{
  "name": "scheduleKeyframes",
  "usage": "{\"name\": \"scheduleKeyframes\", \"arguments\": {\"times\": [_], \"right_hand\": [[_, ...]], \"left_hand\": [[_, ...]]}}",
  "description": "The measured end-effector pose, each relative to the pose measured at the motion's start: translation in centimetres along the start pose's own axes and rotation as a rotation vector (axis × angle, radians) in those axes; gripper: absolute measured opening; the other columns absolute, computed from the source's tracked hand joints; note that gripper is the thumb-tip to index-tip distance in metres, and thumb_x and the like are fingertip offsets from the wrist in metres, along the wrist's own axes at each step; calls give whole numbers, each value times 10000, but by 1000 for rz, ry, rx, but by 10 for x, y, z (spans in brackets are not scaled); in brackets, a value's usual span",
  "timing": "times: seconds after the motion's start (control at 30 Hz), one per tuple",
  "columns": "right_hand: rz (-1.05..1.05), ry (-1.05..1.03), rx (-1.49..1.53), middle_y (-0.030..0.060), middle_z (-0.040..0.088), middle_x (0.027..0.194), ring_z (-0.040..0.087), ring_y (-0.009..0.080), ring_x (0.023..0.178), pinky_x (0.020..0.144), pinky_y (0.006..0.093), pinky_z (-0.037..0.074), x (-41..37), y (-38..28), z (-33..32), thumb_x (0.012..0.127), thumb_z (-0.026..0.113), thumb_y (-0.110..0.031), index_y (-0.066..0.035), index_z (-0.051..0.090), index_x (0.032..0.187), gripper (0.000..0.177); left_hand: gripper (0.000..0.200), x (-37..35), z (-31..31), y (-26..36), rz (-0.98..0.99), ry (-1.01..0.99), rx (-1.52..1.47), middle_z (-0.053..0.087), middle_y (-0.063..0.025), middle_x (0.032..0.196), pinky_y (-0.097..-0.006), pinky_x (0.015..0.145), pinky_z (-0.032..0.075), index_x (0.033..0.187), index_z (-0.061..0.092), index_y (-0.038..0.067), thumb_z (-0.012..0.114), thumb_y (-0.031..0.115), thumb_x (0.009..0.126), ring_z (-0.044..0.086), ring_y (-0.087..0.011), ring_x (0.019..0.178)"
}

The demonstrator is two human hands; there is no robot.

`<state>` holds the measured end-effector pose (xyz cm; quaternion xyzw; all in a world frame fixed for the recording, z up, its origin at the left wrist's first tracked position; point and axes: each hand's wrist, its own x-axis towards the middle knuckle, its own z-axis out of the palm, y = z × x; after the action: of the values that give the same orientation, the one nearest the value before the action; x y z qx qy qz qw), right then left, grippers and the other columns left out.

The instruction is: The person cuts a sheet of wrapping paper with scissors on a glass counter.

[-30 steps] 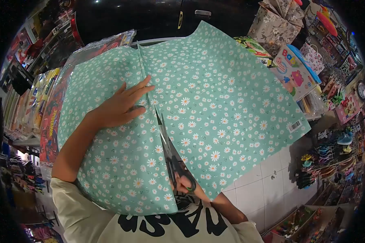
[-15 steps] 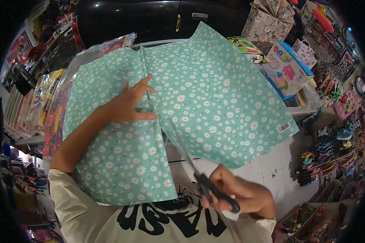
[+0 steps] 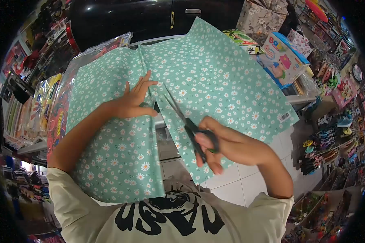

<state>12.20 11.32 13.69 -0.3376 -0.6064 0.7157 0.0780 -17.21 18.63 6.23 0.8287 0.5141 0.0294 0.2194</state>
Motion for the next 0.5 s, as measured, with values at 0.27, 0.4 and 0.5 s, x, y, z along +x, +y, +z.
{"name": "scheduleKeyframes", "arguments": {"times": [0.27, 0.4, 0.5], "right_hand": [[89, -30, 142, 138, 589, 725, 551, 170, 507, 461, 278, 448, 49, 28, -6, 849, 461, -617, -64, 361, 960, 573], [72, -134, 246, 145, 600, 717, 540, 160, 481, 430, 252, 425, 55, 29, -18, 844, 455, -629, -88, 416, 880, 544], [87, -152, 245, 142, 605, 723, 537, 155, 477, 431, 251, 424, 56, 30, -19, 845, 453, -628, -81, 425, 899, 551]], "left_hand": [[940, 3, 0, -8, 33, -39, -4, -106, -268, 1465, -644, 1024, -49, 1392, 167, 92, 590, 607, 728, -78, -450, 1352], [948, 2, -2, -10, 48, -45, -53, -107, -267, 1465, -638, 1025, -57, 1394, 169, 88, 590, 612, 726, -81, -441, 1355], [956, 0, -3, -10, 51, -36, -68, -101, -270, 1465, -632, 1028, -61, 1396, 170, 87, 596, 614, 722, -82, -443, 1354]]}}
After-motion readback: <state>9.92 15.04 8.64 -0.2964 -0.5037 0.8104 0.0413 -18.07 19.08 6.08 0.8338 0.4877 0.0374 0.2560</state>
